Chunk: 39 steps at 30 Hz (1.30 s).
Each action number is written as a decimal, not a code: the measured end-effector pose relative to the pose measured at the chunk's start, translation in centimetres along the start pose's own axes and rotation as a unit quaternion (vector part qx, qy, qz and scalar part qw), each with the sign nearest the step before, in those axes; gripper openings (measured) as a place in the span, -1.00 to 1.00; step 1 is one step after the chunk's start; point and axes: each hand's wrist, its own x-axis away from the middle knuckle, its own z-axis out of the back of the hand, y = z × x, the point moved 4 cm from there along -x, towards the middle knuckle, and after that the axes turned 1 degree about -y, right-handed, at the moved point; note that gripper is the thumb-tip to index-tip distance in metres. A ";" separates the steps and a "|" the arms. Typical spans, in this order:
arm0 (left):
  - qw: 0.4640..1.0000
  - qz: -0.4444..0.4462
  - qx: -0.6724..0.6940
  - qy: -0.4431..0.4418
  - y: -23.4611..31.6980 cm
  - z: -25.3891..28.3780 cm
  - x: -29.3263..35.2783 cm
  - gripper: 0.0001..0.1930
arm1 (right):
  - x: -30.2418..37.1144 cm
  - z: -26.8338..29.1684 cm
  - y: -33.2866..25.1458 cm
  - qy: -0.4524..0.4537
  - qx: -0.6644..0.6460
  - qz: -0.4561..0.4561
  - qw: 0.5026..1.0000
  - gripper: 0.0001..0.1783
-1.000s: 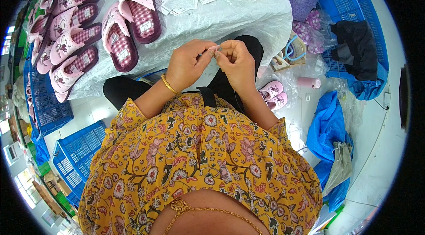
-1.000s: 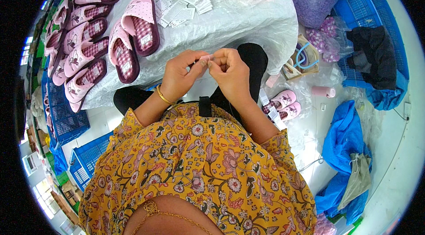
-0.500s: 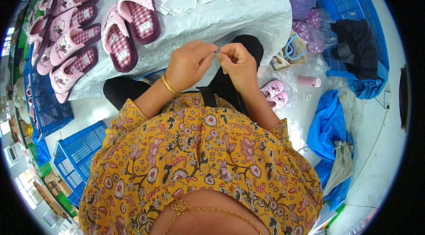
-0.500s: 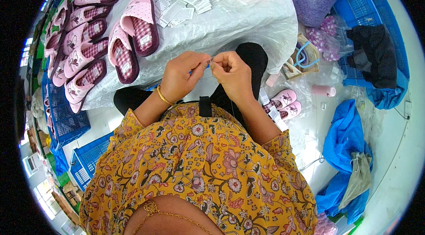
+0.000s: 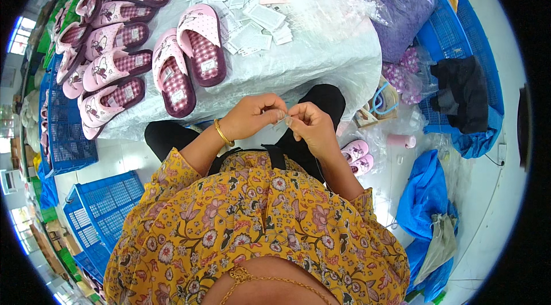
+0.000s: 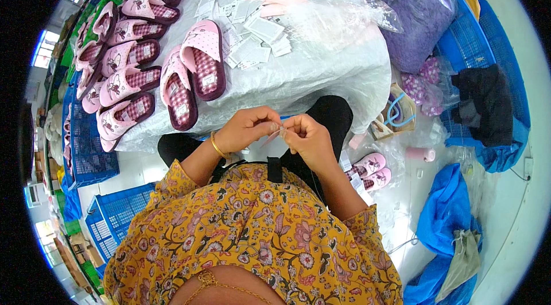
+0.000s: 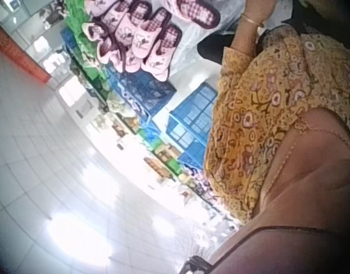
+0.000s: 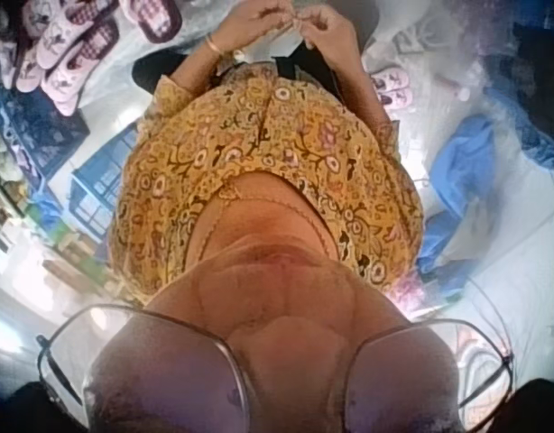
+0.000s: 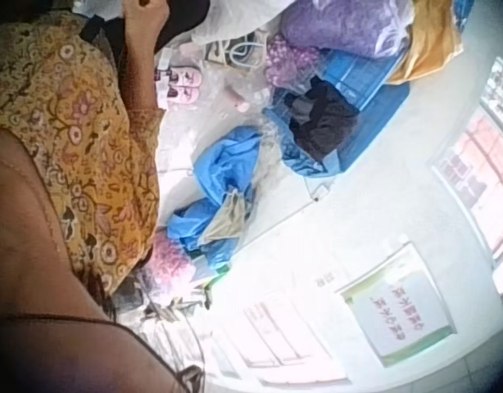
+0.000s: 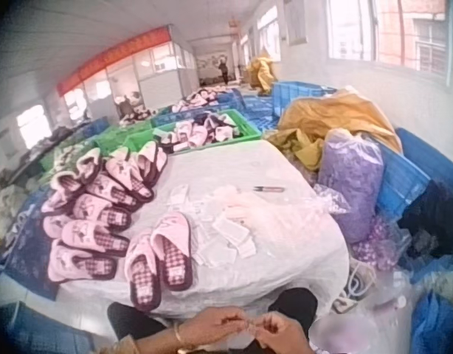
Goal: The person sits on the floor and repeatedly picks up pairs of pink slippers, separates small paper tags, and attaches them to the slippers. The person then places the tagged slippers into a green basket.
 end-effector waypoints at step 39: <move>0.811 0.104 -0.463 0.343 1.3 37.5 -10.4 -0.55 | -5.1 0.9 -1.8 0.053 0.111 0.053 0.991 -0.88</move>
